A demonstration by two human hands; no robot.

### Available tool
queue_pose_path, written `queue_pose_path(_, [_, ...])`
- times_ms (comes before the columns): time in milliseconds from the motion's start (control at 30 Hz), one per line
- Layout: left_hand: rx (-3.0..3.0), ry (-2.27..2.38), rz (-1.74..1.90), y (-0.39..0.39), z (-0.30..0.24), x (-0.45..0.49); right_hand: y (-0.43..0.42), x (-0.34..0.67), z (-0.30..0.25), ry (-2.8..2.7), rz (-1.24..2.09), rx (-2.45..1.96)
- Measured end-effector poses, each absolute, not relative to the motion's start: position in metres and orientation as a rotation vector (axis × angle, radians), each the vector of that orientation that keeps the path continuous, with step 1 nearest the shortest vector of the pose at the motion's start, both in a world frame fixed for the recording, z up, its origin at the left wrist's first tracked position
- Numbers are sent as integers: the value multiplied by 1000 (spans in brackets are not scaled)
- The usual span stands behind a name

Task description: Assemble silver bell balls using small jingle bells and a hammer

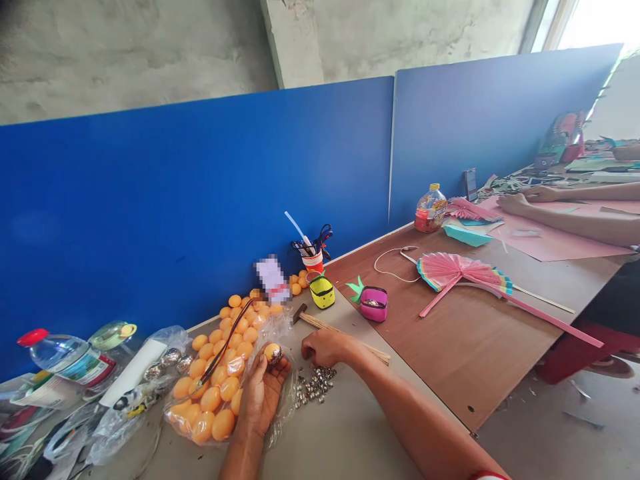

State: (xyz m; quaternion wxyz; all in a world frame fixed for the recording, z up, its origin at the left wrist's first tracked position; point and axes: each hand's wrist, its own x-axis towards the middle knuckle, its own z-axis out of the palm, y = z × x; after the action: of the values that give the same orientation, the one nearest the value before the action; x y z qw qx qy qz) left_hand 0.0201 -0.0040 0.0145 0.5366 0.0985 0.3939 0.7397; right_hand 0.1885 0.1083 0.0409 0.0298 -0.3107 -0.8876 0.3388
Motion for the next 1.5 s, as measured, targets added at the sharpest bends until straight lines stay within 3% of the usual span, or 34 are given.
queue_pose_path(500, [259, 940, 1745, -7, 21, 23, 99, 185, 42, -2811, 917, -978])
queue_pose_path(867, [302, 930, 1691, -11, 25, 23, 98, 183, 56, -2468, 1175, -953])
queue_pose_path(1500, [321, 948, 1693, -12, 30, 26, 95, 185, 67, -2561, 1340, -1019])
